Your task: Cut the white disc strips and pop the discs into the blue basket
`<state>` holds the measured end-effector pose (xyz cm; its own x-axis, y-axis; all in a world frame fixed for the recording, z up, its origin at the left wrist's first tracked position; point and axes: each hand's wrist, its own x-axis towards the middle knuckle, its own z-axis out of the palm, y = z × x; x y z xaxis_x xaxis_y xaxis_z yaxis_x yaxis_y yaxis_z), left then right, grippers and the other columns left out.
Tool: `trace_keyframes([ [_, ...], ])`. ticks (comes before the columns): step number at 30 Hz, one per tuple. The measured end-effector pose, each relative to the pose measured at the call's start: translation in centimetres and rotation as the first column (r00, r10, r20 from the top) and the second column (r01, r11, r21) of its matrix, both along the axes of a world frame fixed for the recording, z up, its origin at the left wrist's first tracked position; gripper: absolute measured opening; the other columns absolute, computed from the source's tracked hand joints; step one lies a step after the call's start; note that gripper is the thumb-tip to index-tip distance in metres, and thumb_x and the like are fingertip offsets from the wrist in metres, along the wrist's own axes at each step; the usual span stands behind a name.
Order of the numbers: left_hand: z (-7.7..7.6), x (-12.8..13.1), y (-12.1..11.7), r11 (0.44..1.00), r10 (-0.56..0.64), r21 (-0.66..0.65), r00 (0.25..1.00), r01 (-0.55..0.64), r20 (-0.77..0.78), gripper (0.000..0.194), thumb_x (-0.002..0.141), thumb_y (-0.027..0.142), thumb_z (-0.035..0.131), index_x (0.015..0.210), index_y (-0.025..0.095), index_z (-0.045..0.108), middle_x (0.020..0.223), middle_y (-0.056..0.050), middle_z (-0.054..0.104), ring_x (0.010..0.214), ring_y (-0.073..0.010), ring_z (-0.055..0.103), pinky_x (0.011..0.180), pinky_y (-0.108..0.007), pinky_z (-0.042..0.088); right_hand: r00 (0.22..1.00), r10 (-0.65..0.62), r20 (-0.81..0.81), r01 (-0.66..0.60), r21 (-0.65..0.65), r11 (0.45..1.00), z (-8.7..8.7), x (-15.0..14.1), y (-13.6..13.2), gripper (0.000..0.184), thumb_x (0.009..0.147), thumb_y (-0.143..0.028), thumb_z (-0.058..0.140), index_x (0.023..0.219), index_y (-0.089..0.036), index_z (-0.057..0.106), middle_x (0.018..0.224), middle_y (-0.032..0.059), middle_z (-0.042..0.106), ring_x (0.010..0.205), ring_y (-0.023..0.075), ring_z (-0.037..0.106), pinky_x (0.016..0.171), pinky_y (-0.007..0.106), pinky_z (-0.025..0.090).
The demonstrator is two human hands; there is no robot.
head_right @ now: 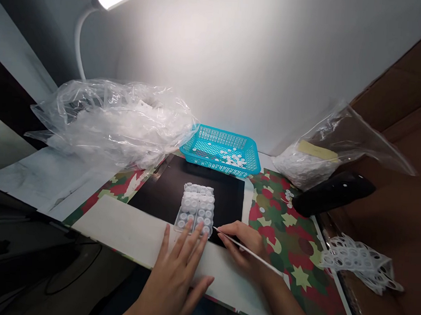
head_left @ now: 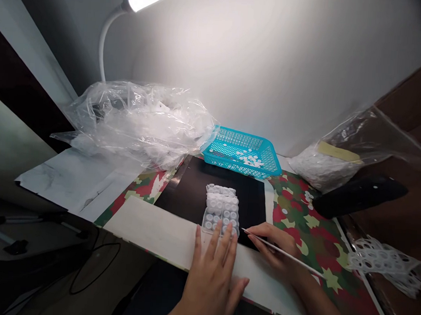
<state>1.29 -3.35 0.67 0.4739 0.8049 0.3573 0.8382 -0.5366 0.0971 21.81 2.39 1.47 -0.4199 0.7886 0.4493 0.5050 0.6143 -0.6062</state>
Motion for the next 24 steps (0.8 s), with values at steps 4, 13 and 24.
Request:
trace_keyframes([
  [4, -0.6, 0.1, -0.4, 0.993, -0.114, -0.038, 0.994, 0.114, 0.0, 0.063, 0.094, 0.05, 0.028, 0.144, 0.011, 0.025, 0.15, -0.008, 0.026, 0.138, -0.026, 0.021, 0.111, -0.045, 0.011, 0.998, 0.068, 0.003, -0.068, -0.004, 0.998, -0.2, 0.0, 0.1, 0.021, 0.084, -0.01, 0.058, 0.1, -0.021, 0.063, 0.087, 0.0031, 0.069, 0.075, 0.0157, 0.064, 0.065, 0.026, 0.051],
  [13, -1.2, 0.6, -0.1, 0.992, -0.113, -0.057, 0.992, 0.116, 0.058, 0.061, 0.094, 0.048, 0.032, 0.142, 0.012, 0.03, 0.147, -0.01, 0.031, 0.134, -0.0247, 0.031, 0.108, -0.037, 0.022, 0.974, 0.2, 0.102, -0.213, 0.132, 0.968, -0.4, 0.2, 0.7, 0.023, 0.088, -0.011, 0.053, 0.108, -0.018, 0.062, 0.094, 0.008, 0.07, 0.085, 0.0185, 0.064, 0.073, 0.031, 0.053],
  [24, -0.8, 0.6, 0.3, 0.992, -0.117, -0.047, 0.991, 0.121, 0.065, 0.058, 0.094, 0.046, 0.032, 0.139, 0.01, 0.035, 0.143, -0.012, 0.039, 0.129, -0.0266, 0.039, 0.106, -0.039, 0.024, 0.923, -0.045, 0.383, -0.128, 0.413, 0.902, -0.1, -0.9, 1.3, 0.033, 0.089, -0.007, 0.048, 0.119, -0.018, 0.057, 0.102, 0.0078, 0.07, 0.083, 0.0181, 0.063, 0.07, 0.03, 0.053],
])
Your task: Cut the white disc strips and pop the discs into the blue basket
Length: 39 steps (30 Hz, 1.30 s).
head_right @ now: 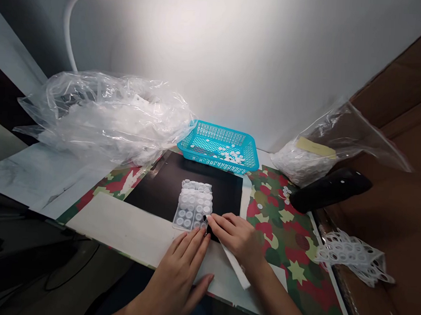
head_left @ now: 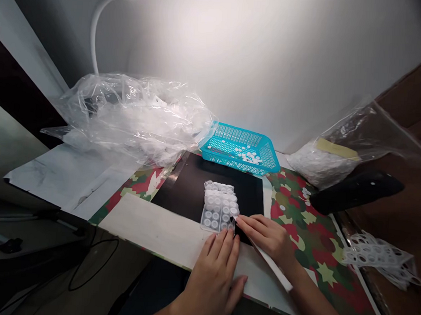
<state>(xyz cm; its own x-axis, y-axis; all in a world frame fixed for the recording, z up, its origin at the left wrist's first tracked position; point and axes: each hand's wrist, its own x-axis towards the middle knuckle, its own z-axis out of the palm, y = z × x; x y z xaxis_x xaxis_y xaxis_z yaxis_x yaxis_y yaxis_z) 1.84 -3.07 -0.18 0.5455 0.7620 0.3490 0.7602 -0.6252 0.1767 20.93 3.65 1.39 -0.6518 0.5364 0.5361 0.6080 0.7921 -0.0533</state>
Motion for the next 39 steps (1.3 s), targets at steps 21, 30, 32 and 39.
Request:
trace_keyframes([
  [21, -0.6, -1.1, -0.8, 0.999, -0.003, -0.043, 1.0, 0.003, 0.014, 0.065, 0.093, 0.045, 0.037, 0.145, 0.011, 0.021, 0.151, -0.012, 0.021, 0.138, -0.0264, 0.022, 0.11, -0.038, 0.026, 0.916, 0.022, -0.4, -0.201, -0.41, 0.89, -0.5, -1.1, -0.4, 0.022, 0.084, -0.007, 0.057, 0.101, -0.019, 0.063, 0.09, 0.0069, 0.067, 0.081, 0.0163, 0.063, 0.07, 0.028, 0.053],
  [30, -0.7, -1.3, -0.6, 0.999, 0.005, -0.047, 0.999, -0.003, 0.048, 0.064, 0.093, 0.048, 0.036, 0.144, 0.013, 0.025, 0.151, -0.01, 0.021, 0.137, -0.0253, 0.024, 0.11, -0.035, 0.026, 0.962, 0.103, -0.254, -0.18, -0.304, 0.935, -0.4, -0.4, -0.5, 0.031, 0.088, -0.01, 0.051, 0.116, -0.019, 0.06, 0.097, 0.0101, 0.068, 0.08, 0.0175, 0.064, 0.066, 0.029, 0.053],
  [32, -0.8, -1.3, -0.7, 0.999, 0.004, -0.048, 0.999, -0.002, 0.045, 0.064, 0.093, 0.048, 0.035, 0.145, 0.013, 0.024, 0.152, -0.01, 0.021, 0.137, -0.0255, 0.023, 0.11, -0.036, 0.025, 0.958, 0.105, -0.266, -0.185, -0.298, 0.936, -0.3, -0.4, -0.5, 0.031, 0.087, -0.009, 0.051, 0.115, -0.019, 0.06, 0.097, 0.0097, 0.068, 0.08, 0.0176, 0.064, 0.067, 0.029, 0.053],
  [39, -0.9, -1.4, -0.7, 0.999, -0.003, -0.049, 0.999, 0.005, 0.039, 0.063, 0.093, 0.049, 0.035, 0.144, 0.013, 0.026, 0.151, -0.011, 0.024, 0.137, -0.0255, 0.023, 0.11, -0.036, 0.024, 0.956, 0.11, -0.27, -0.197, -0.319, 0.927, -0.1, -0.4, -0.5, 0.028, 0.088, -0.012, 0.05, 0.113, -0.019, 0.062, 0.097, 0.0094, 0.069, 0.081, 0.0183, 0.065, 0.068, 0.029, 0.054],
])
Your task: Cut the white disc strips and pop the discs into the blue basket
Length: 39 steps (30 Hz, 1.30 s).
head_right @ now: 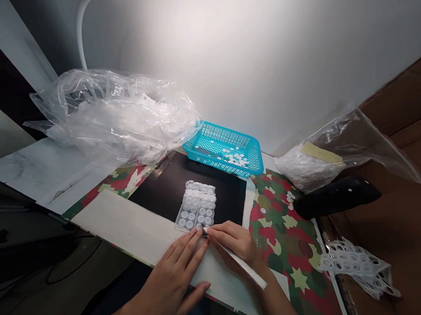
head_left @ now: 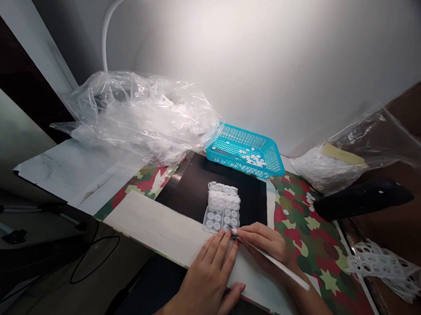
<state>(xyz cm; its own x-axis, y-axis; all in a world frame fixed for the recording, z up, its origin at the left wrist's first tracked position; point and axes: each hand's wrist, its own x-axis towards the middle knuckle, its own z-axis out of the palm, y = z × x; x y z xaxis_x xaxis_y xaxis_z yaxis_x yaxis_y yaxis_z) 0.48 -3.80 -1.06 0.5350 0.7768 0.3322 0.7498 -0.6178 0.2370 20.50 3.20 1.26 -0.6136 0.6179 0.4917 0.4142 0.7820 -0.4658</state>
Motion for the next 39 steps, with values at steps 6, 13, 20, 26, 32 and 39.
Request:
trace_keyframes([
  [6, 0.0, 0.0, 0.0, 1.0, 0.006, -0.01, 1.0, -0.006, 0.004, 0.064, 0.093, 0.048, 0.035, 0.144, 0.012, 0.025, 0.151, -0.012, 0.022, 0.137, -0.026, 0.023, 0.109, -0.035, 0.025, 1.0, 0.018, -0.012, -0.018, 0.0, 1.0, 0.4, -0.3, 0.0, 0.03, 0.088, -0.01, 0.05, 0.114, -0.019, 0.061, 0.097, 0.0099, 0.069, 0.081, 0.0187, 0.064, 0.066, 0.03, 0.054],
  [13, 0.4, 0.2, 0.2, 1.0, 0.002, -0.016, 1.0, -0.002, 0.011, 0.066, 0.092, 0.047, 0.036, 0.144, 0.009, 0.023, 0.149, -0.014, 0.026, 0.136, -0.0268, 0.025, 0.107, -0.037, 0.029, 0.997, -0.037, 0.061, 0.028, 0.152, 0.988, -0.3, -0.3, 0.4, 0.033, 0.088, -0.011, 0.052, 0.118, -0.022, 0.058, 0.097, 0.0076, 0.07, 0.081, 0.0183, 0.065, 0.069, 0.031, 0.054],
  [20, 0.3, 0.0, 0.2, 0.999, -0.007, -0.054, 1.0, 0.007, 0.007, 0.066, 0.091, 0.045, 0.04, 0.145, 0.01, 0.023, 0.15, -0.014, 0.024, 0.137, -0.0276, 0.024, 0.108, -0.039, 0.027, 0.983, -0.172, 0.059, 0.16, 0.159, 0.974, 0.0, -1.1, 0.4, 0.03, 0.086, -0.007, 0.053, 0.112, -0.022, 0.061, 0.096, 0.0081, 0.071, 0.079, 0.0193, 0.064, 0.068, 0.032, 0.053],
  [26, 0.6, -0.9, 0.3, 0.998, -0.046, -0.03, 0.999, 0.046, 0.01, 0.064, 0.093, 0.047, 0.034, 0.145, 0.012, 0.022, 0.151, -0.01, 0.022, 0.139, -0.0233, 0.019, 0.112, -0.037, 0.02, 0.963, -0.24, -0.118, 0.198, -0.288, 0.937, 1.1, -0.9, 0.2, 0.008, 0.086, -0.019, 0.057, 0.091, -0.019, 0.064, 0.08, 0.0041, 0.069, 0.071, 0.0167, 0.066, 0.063, 0.026, 0.053],
  [32, 0.7, -1.5, 0.0, 1.0, 0.017, -0.007, 1.0, -0.017, 0.002, 0.061, 0.092, 0.041, 0.04, 0.144, 0.013, 0.024, 0.151, -0.008, 0.022, 0.138, -0.0242, 0.022, 0.111, -0.038, 0.024, 0.976, -0.197, -0.095, 0.15, -0.362, 0.92, 1.4, -1.9, 1.3, 0.01, 0.087, -0.025, 0.057, 0.087, -0.018, 0.065, 0.079, 0.0044, 0.068, 0.071, 0.0168, 0.065, 0.064, 0.025, 0.053],
  [39, 0.4, -1.8, 0.0, 0.997, 0.076, -0.029, 0.997, -0.076, 0.001, 0.063, 0.092, 0.044, 0.04, 0.145, 0.013, 0.024, 0.151, -0.01, 0.024, 0.137, -0.0259, 0.024, 0.109, -0.039, 0.027, 0.991, -0.061, -0.118, 0.028, -0.264, 0.964, 0.7, -2.2, 1.3, 0.009, 0.087, -0.019, 0.056, 0.09, -0.017, 0.065, 0.081, 0.0064, 0.068, 0.071, 0.0166, 0.065, 0.064, 0.026, 0.053],
])
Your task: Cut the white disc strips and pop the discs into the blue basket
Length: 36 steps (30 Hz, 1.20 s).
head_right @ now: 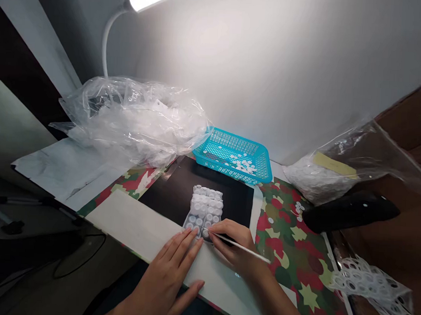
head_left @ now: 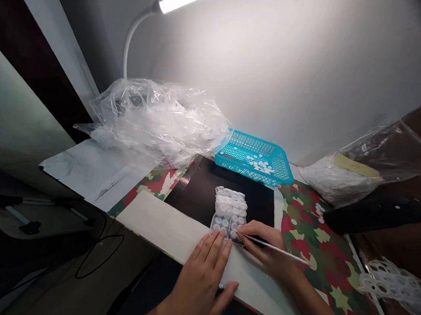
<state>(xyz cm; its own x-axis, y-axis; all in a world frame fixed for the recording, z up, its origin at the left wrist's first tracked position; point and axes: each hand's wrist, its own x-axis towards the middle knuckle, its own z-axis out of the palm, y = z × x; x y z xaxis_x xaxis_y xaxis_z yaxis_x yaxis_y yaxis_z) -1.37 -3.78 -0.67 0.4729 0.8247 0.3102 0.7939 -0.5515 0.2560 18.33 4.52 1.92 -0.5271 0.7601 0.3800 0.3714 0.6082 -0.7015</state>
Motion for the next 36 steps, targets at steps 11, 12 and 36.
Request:
trace_keyframes([
  [11, 0.4, -0.2, 0.6, 0.999, -0.001, -0.04, 1.0, 0.002, 0.028, 0.055, 0.094, 0.046, 0.035, 0.141, 0.019, 0.034, 0.147, -0.004, 0.033, 0.134, -0.024, 0.029, 0.107, -0.04, 0.022, 0.996, 0.088, -0.034, -0.082, 0.133, 0.988, -1.0, 0.1, 0.3, 0.025, 0.083, -0.006, 0.059, 0.103, -0.02, 0.066, 0.09, 0.0062, 0.069, 0.079, 0.0162, 0.064, 0.069, 0.028, 0.054],
  [12, 0.5, -0.2, 0.7, 0.999, -0.001, -0.043, 0.999, 0.002, 0.034, 0.054, 0.094, 0.047, 0.035, 0.14, 0.019, 0.036, 0.146, -0.003, 0.035, 0.133, -0.0242, 0.031, 0.106, -0.041, 0.023, 0.995, 0.097, -0.031, -0.092, 0.148, 0.985, -1.0, 0.1, 0.3, 0.027, 0.082, -0.004, 0.059, 0.105, -0.019, 0.065, 0.092, 0.0067, 0.069, 0.08, 0.0162, 0.064, 0.069, 0.028, 0.054],
  [36, 0.8, -0.5, 1.3, 0.998, -0.025, -0.048, 0.997, 0.029, 0.067, 0.05, 0.093, 0.048, 0.035, 0.134, 0.019, 0.044, 0.139, -0.003, 0.046, 0.125, -0.0248, 0.04, 0.097, -0.043, 0.023, 0.979, 0.135, 0.154, -0.181, 0.349, 0.92, -1.3, 0.6, 0.2, 0.039, 0.085, -0.006, 0.055, 0.122, -0.017, 0.056, 0.097, 0.0097, 0.07, 0.082, 0.0189, 0.063, 0.067, 0.032, 0.054],
])
